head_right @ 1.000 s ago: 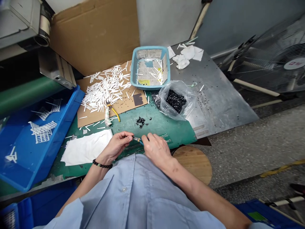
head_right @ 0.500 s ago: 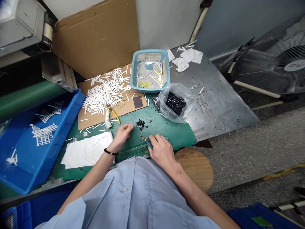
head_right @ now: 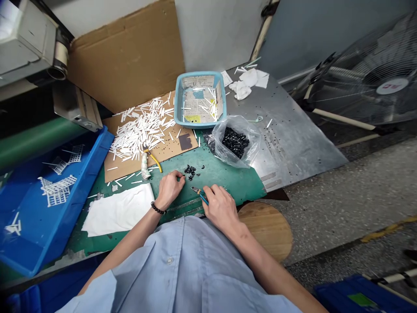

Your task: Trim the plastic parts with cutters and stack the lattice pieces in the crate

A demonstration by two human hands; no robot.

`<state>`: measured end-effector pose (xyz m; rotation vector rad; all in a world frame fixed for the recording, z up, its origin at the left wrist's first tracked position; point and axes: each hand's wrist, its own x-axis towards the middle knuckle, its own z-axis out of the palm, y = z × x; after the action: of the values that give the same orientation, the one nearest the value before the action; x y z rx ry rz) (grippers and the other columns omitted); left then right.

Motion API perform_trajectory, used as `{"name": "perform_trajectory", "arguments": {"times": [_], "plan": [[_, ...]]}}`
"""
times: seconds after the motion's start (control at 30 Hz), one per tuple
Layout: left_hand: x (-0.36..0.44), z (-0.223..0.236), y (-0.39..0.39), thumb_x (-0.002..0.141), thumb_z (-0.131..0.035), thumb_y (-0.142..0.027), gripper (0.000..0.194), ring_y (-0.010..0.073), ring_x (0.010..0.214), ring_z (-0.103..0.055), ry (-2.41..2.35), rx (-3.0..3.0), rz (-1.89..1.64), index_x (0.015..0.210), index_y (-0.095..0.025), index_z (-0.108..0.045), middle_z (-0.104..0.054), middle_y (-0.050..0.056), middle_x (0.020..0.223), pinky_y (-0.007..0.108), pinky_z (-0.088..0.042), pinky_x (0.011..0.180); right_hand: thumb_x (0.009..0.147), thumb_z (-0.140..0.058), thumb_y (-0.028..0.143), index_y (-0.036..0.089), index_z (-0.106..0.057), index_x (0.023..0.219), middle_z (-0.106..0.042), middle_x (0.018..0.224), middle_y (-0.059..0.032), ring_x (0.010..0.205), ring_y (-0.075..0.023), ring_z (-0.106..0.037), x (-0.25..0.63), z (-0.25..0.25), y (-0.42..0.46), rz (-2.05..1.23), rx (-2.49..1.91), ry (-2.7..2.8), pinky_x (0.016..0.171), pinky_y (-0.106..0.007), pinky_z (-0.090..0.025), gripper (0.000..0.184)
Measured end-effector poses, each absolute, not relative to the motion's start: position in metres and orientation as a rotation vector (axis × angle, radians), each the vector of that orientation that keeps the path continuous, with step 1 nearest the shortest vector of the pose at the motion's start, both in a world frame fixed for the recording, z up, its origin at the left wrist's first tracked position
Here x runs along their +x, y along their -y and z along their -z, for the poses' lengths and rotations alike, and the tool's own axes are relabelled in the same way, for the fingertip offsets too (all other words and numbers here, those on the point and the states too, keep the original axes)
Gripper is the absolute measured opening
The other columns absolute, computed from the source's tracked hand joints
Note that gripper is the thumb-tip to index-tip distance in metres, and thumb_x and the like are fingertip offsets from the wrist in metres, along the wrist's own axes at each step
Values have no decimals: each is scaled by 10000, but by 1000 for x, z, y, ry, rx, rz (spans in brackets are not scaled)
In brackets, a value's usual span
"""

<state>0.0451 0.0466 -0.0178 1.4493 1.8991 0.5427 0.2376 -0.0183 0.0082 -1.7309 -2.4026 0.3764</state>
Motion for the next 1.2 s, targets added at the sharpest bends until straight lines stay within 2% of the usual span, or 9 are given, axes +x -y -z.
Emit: {"name": "perform_trajectory", "arguments": {"times": [0.17,0.37,0.6,0.9,1.07,1.2], "plan": [[39,17,-43,706,-648,-272,95,128,535,-421,-1716,1141,-572,722,-179,-662,-523,-6,566,251,-264,549,906,-495,264,162,-583,1134,-562,921,-77,845,-219,-479,232,-14,14,-330,-1707,2408,763,-321,-351,265],[18,-3,-32,640,-726,-339,237,41,434,-228,-1245,693,-552,689,-154,-586,-386,-70,537,228,-106,440,902,-511,290,158,-577,1169,-557,940,-88,842,-224,-457,231,-25,5,-276,-1577,2497,755,-335,-336,305],[7,-12,-23,647,-741,-318,237,24,429,-231,-1088,628,-483,705,-144,-589,-373,-72,552,224,-88,435,915,-499,311,152,-571,1168,-551,933,-87,850,-224,-443,234,-33,1,-308,-1369,2649,759,-336,-332,307],[7,-7,-18,672,-725,-329,233,26,433,-240,-1071,656,-423,723,-144,-593,-376,-68,563,222,-87,431,901,-525,307,167,-570,1159,-550,927,-86,842,-222,-441,231,-36,2,-309,-1384,2702,747,-333,-315,297],[7,-7,-16,674,-728,-334,251,27,434,-227,-1067,644,-391,729,-140,-579,-368,-70,569,222,-72,423,867,-571,278,173,-570,1124,-549,918,-74,836,-222,-443,230,-39,3,-289,-1385,2759,728,-338,-295,278],[10,-12,-17,666,-733,-335,262,24,432,-212,-1064,639,-357,714,-136,-570,-377,-71,560,220,-70,418,886,-506,195,181,-578,1066,-552,876,-59,801,-211,-451,229,-39,4,-262,-1394,2798,704,-340,-281,195]]}}
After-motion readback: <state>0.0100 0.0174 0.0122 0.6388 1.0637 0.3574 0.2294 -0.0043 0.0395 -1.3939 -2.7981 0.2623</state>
